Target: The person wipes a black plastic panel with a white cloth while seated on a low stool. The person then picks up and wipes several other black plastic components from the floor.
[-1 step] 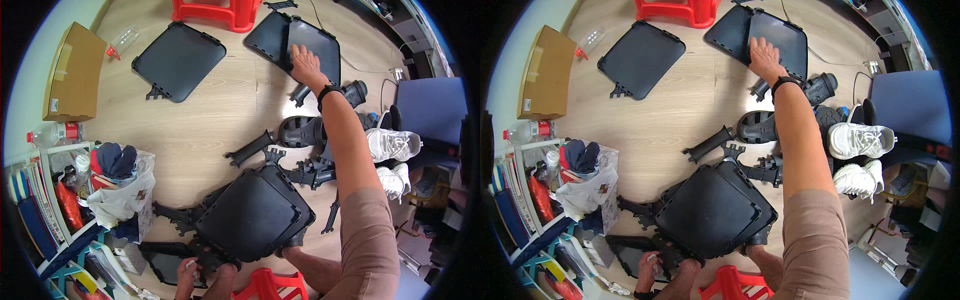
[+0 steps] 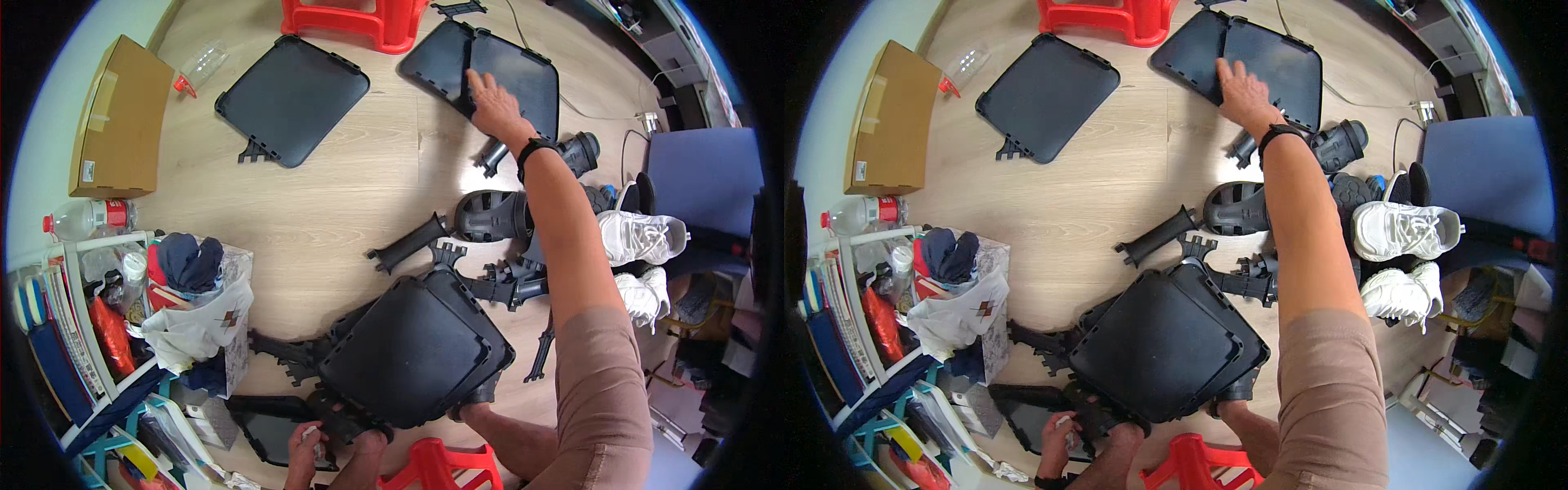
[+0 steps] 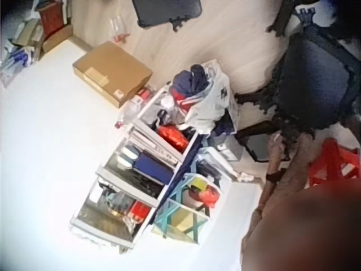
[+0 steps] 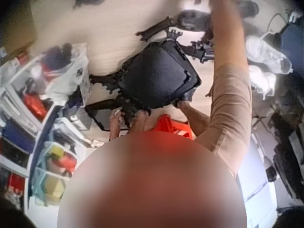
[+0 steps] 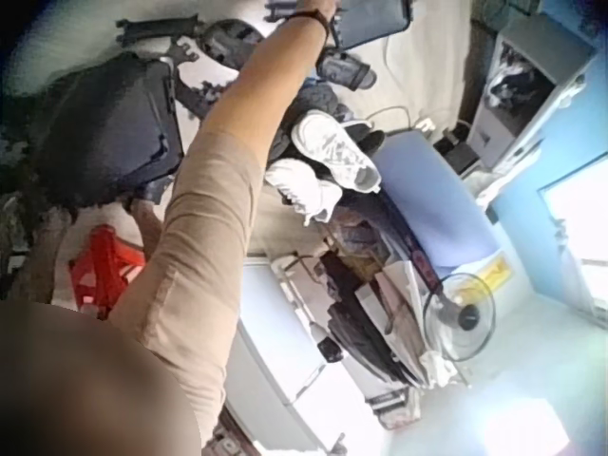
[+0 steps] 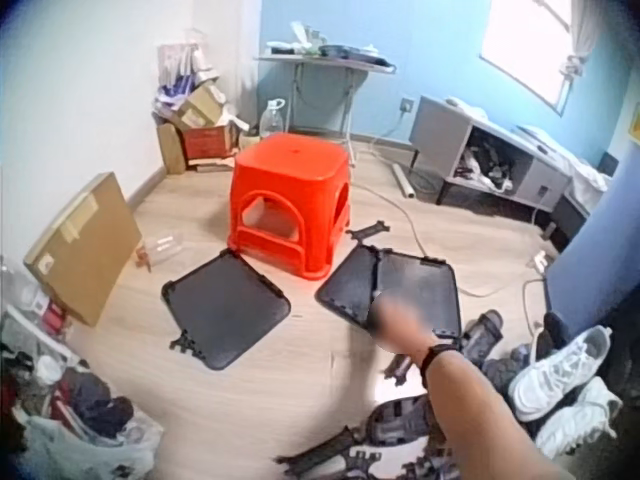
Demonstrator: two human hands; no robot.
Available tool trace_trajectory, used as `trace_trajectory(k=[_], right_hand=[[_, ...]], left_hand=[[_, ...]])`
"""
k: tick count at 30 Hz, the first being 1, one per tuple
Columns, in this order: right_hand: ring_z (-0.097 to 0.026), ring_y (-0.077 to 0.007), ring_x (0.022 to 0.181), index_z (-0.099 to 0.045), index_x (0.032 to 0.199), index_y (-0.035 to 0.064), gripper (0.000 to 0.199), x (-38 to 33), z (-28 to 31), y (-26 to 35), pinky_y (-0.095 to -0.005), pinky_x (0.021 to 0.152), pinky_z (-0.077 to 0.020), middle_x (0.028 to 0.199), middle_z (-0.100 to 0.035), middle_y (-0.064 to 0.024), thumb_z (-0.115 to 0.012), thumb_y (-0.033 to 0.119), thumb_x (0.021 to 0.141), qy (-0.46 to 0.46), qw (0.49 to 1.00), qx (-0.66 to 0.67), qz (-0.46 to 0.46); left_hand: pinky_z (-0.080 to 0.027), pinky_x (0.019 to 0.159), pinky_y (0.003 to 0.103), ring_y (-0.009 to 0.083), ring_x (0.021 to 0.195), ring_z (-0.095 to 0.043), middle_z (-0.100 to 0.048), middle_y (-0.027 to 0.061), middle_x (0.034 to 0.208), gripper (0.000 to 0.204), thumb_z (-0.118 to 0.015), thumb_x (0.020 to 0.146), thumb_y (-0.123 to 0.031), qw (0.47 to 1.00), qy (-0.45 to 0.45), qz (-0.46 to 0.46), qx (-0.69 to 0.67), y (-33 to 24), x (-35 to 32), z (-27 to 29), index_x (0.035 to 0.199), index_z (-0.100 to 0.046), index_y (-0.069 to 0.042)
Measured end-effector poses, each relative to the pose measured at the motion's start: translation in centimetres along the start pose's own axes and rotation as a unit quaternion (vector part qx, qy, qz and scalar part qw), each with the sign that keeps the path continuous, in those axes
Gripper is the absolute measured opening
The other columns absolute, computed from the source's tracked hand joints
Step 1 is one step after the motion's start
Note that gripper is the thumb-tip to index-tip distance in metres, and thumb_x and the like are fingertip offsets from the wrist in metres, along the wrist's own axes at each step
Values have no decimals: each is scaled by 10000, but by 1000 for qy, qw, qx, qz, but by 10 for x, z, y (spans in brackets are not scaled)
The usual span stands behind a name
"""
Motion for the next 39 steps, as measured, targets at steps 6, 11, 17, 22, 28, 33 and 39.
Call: trace_trajectory(k=[6,11,17,22,28,33,39], right_hand=[[-632,-465,1125,-519,1423,216,582,9,-47,25,-553,975,-526,1316,-540,-209,-693,201,868,36,998,35,-41],[-694,-434,999,-664,1124,79,226,5,-51,48,-543,839,-582,1164,-596,-215,-615,143,912,-32,998,47,29],[-702,-380,841,-634,983,15,167,-97,-61,123,-482,716,-588,1031,-619,-198,-634,113,848,86,952,-7,295],[-664,-297,797,-609,941,6,197,-194,19,158,-430,643,-571,969,-566,-160,-682,125,802,95,902,25,420],[-659,-256,823,-586,923,58,166,-289,123,168,-381,668,-582,940,-540,-117,-668,130,798,95,873,80,471],[-632,-175,713,-575,847,88,126,-404,116,176,-315,532,-537,867,-517,-68,-644,166,774,186,832,80,517],[-677,-250,935,-640,1176,4,366,-492,123,204,-352,658,-598,1085,-578,-124,-624,194,864,245,688,322,603]], left_hand=[[-445,485,275,124,566,-575,-695,86,848,240,-595,996,-86,1000,-21,3,1,2,0,11,1220,-637,-11],[-418,459,268,134,561,-579,-697,92,851,254,-610,983,-115,1000,-6,-23,-3,-4,9,3,1218,-627,-17],[-425,462,263,120,552,-574,-694,85,841,249,-608,993,-113,998,7,-34,-55,0,9,0,1223,-629,-19],[-434,448,261,123,556,-592,-694,86,847,255,-617,998,-160,996,10,-48,-74,-3,11,0,1212,-625,-22],[-424,443,251,117,552,-586,-685,72,840,225,-594,1006,-144,996,-10,-79,-47,-20,11,-1,1197,-627,-27],[-422,450,253,115,554,-582,-681,70,842,221,-580,1011,-133,994,18,-87,-69,-27,14,-13,1200,-625,-27],[-417,450,256,115,556,-579,-679,78,850,218,-580,1015,-134,990,37,-102,-88,-24,21,-14,1201,-623,-29]])
Point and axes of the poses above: each hand's wrist, its own x-axis towards the middle knuckle, its own z-axis out of the back of the hand, y = z × x, the point moved 10 cm from there along x, towards the middle knuckle
